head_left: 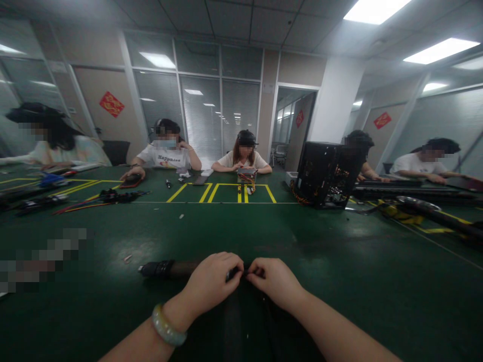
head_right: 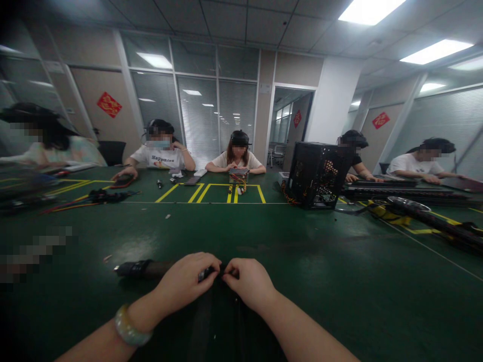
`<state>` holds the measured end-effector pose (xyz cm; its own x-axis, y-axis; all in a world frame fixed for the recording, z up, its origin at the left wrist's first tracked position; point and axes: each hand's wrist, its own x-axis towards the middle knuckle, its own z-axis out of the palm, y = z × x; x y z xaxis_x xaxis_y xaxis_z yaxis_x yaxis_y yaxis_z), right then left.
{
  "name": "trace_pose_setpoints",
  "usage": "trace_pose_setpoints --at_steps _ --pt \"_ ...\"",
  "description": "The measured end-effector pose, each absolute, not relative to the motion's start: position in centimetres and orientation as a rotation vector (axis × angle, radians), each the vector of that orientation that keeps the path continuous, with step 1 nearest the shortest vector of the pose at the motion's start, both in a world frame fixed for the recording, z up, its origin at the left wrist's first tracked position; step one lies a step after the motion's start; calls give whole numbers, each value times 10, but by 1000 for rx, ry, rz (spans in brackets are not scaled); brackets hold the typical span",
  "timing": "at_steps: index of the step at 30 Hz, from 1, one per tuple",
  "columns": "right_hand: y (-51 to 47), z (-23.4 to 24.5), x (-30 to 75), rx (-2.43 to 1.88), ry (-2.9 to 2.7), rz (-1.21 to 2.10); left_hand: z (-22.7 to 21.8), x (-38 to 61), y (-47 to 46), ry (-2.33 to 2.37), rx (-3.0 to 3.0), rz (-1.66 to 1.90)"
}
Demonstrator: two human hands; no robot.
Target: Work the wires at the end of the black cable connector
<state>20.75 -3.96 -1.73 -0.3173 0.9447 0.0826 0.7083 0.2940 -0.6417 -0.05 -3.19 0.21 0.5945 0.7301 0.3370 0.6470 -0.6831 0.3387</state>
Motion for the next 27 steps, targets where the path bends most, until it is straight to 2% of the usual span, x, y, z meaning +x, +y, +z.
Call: trace_pose_setpoints --at_steps 27 --pt "-38 -21 209 -1442 -2123 686 2 -1 -32 1185 2645 640"
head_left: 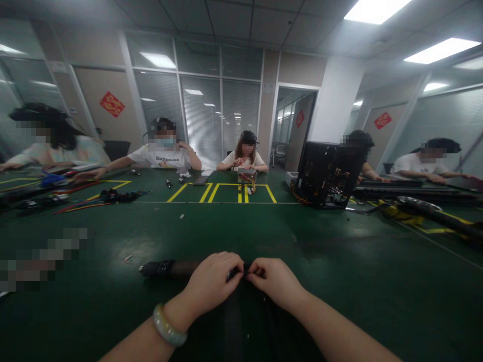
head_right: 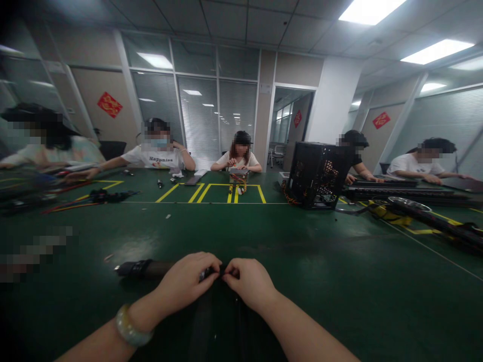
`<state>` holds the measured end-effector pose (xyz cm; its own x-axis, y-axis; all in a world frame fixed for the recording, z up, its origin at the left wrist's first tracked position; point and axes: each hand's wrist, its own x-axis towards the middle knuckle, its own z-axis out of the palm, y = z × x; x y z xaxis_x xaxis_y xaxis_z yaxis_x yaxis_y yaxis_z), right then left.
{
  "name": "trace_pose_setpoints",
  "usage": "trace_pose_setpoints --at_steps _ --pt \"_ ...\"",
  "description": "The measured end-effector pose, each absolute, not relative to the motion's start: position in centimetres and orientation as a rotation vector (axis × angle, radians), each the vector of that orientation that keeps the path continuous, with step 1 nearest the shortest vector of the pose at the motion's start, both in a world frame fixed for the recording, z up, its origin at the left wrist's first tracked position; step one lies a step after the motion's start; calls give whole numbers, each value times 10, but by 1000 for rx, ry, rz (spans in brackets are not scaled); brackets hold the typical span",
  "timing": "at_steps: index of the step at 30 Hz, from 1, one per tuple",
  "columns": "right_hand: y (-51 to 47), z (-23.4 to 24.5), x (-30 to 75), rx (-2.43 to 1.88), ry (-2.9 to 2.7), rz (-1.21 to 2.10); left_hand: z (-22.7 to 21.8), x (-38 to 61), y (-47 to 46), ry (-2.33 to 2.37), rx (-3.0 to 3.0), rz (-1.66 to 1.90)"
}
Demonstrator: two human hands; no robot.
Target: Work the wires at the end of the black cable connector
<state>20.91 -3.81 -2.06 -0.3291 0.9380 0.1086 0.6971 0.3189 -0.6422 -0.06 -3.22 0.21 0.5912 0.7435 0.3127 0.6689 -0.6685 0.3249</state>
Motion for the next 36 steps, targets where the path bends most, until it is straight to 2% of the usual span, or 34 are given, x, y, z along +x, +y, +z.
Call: trace_pose_setpoints --at_steps 36 --pt "-39 -21 206 -1442 -2068 753 0 -1 -32 1206 2628 664"
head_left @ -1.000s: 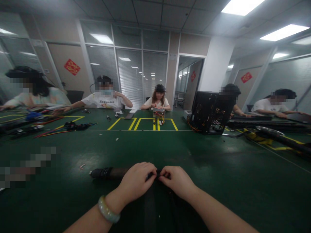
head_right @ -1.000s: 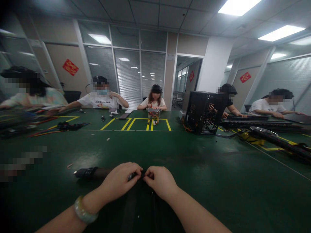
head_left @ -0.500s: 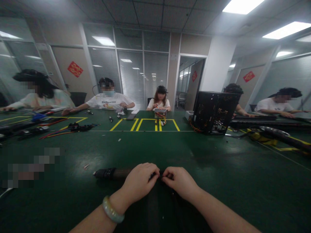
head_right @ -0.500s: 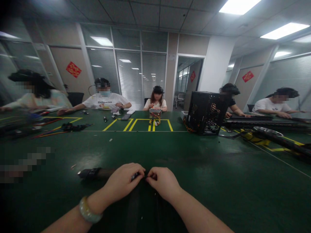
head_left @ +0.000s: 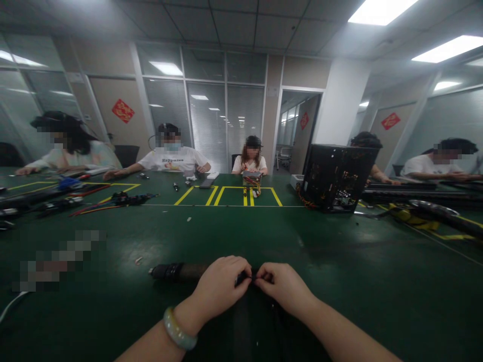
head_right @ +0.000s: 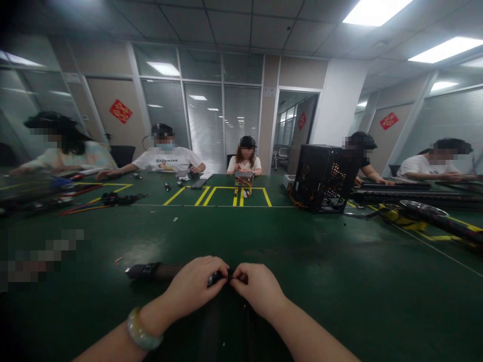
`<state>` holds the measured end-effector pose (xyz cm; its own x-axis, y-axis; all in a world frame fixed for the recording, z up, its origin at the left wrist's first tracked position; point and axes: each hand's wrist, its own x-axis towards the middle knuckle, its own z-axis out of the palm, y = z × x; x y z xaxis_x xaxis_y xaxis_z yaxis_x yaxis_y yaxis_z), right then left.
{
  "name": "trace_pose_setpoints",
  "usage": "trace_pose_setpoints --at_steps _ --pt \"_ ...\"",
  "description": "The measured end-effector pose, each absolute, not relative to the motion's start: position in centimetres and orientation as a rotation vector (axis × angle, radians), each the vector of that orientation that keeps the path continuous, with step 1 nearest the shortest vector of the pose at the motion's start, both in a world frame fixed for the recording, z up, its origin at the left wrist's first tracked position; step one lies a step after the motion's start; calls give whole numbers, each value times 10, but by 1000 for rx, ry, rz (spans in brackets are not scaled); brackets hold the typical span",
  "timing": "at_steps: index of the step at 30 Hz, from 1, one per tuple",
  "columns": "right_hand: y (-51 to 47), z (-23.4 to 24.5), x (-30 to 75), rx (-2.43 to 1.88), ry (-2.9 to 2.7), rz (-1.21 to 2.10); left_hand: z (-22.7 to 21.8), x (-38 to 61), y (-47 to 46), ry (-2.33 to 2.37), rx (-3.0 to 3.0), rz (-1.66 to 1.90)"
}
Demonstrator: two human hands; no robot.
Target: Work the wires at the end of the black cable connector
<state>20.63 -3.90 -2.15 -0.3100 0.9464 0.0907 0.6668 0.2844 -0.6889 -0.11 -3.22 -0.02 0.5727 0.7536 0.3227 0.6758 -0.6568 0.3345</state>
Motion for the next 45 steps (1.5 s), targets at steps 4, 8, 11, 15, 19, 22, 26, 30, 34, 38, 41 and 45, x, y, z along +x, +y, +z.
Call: trace_pose_setpoints --at_steps 4,8,11,15,19,22,26,30,34,38,41,45 --pt "-39 -21 206 -1448 -2077 744 2 -1 -32 1200 2623 645" --pt "-39 -20 207 -1454 -2083 725 1 -1 -32 1209 2633 613" --pt "-39 -19 207 -1471 -2089 726 0 -1 -31 1227 2634 609" --pt "-39 -20 207 -1469 -2099 712 -1 -2 -30 1198 2624 638" --pt "-40 -19 206 -1465 -2095 695 -2 -1 -30 1165 2633 667" --pt "-40 -19 206 -1469 -2086 711 -2 -1 -31 1179 2634 671" --pt "-39 -20 207 -1469 -2081 728 -1 -1 -31 1195 2646 647" --pt "-39 -20 207 -1457 -2077 745 0 -1 -31 1198 2647 636" --pt "-41 -17 207 -1462 -2088 762 0 -1 -31 1200 2642 644" --pt "-43 -14 207 -1465 -2097 746 -1 -2 -31 1185 2636 659" --pt "-42 -16 207 -1467 -2087 731 0 -2 -31 1176 2635 660" --pt "-40 -21 207 -1440 -2100 715 0 -1 -32 1180 2637 638"
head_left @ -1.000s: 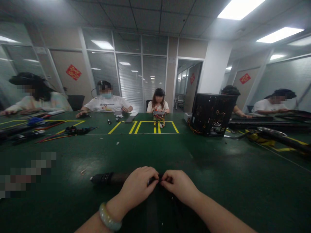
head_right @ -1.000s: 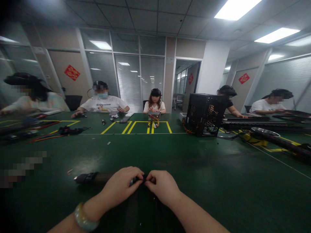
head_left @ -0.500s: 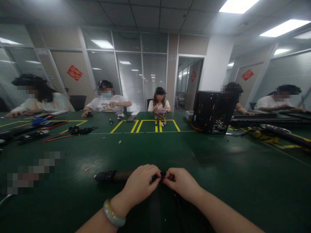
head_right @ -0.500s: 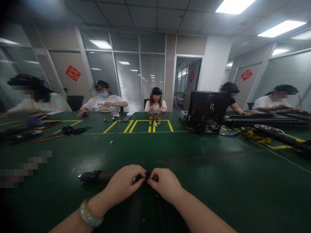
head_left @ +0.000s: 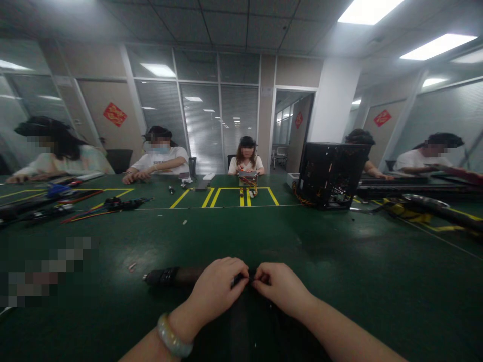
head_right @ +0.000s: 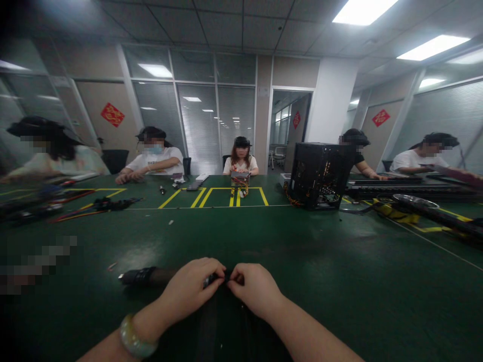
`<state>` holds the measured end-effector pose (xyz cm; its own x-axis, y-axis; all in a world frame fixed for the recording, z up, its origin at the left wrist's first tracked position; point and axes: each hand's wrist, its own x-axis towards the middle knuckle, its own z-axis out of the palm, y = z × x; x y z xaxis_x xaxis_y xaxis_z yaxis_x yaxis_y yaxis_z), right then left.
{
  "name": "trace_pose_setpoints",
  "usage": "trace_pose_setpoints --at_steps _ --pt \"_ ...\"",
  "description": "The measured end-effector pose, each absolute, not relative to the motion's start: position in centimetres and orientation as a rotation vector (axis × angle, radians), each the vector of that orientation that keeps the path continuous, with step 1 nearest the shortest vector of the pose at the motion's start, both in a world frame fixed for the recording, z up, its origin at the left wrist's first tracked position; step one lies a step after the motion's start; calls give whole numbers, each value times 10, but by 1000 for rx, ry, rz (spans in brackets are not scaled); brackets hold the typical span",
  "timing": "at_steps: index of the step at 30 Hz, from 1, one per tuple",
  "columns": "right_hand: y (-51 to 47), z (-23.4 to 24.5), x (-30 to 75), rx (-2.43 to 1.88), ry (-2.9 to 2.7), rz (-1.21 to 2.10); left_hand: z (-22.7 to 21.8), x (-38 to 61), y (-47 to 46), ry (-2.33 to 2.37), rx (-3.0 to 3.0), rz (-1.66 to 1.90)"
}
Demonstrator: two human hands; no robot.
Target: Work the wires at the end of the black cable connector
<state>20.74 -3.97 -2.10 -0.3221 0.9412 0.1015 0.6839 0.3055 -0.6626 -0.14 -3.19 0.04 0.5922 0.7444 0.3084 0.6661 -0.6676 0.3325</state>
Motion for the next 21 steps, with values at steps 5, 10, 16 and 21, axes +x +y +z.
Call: trace_pose_setpoints --at_steps 5,10,16,21 --pt "-39 -20 208 -1434 -2113 720 2 0 -32 1195 2635 630" --pt "-40 -19 207 -1453 -2107 727 4 0 -33 1177 2634 631" --pt "-39 -21 208 -1417 -2102 729 3 0 -32 1202 2624 629" --pt "-39 -21 209 -1406 -2113 727 2 0 -31 1182 2627 638"
